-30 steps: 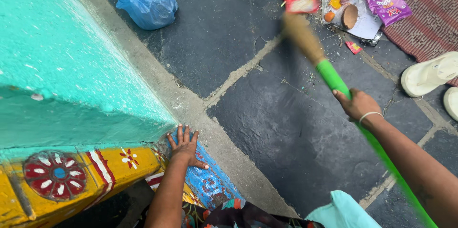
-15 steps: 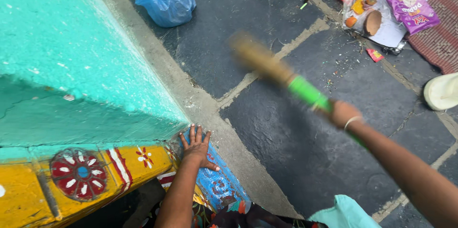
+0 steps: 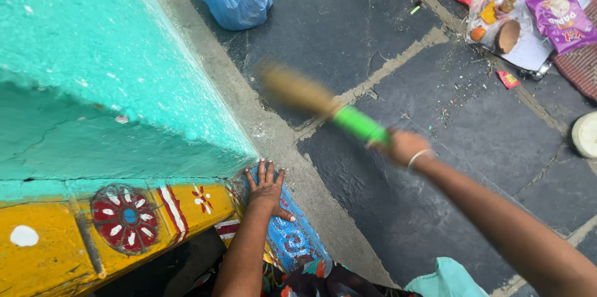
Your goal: The person sweeps a tiled floor with a green-handled broom, gathering scattered debris and wrappers into a pile. They briefly move a pair of flip-flops aside to continue sweeping the area.
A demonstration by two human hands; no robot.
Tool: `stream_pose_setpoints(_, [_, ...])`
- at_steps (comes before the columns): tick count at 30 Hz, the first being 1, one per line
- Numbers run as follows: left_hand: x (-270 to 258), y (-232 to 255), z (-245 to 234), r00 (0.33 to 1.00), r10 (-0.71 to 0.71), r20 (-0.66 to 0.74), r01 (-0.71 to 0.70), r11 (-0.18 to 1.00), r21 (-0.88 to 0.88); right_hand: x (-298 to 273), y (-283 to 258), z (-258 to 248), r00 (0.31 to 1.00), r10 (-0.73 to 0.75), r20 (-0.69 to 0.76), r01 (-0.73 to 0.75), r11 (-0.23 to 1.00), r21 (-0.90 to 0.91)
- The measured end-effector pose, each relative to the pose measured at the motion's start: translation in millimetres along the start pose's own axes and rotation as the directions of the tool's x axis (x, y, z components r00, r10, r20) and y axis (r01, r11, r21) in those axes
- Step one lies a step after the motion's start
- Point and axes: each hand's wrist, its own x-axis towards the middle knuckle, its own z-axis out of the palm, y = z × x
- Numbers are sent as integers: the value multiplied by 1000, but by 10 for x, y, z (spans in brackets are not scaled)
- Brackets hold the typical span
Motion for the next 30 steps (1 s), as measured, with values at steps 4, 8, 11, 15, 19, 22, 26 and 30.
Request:
stream_pose_setpoints(4, [-3,-4,-41,1000,19,23,-19,999,-30,336,456,-388,944,300,-140,-180,819,544])
stream_pose_setpoints(8, [-11,-19,-57,999,31,30,-30,999,-35,179,122,-235,982,131,-133,-55,884,465])
stream_pose_setpoints(11, [-33,-15,-56,999,24,28,-23,999,-38,-74,-513,135,987,-152,-51,160,939,305])
stream_pose_setpoints(15, [-45,2,-48,1000,25,11,-25,999,-48,-2,-841,176,965,-262,-15,262,963,65])
stream_pose_setpoints(19, [-43,-25,-77,999,26,28,-24,999,-45,398,-312,-444,988,150,-33,-123,902,414])
stream_pose_setpoints(22, [-49,-19,-87,999,29,31,-27,997,-66,451,-71,-539,950,272,-152,-106,741,663])
stream_pose_setpoints(26, [-29,-20,-95,999,31,39,-29,997,-66,234,-373,-249,994,107,-25,-79,853,515])
stream_pose_setpoints(30, [-19,-25,-54,999,32,27,-30,996,-80,124,-1094,141,965,-258,-52,263,934,241])
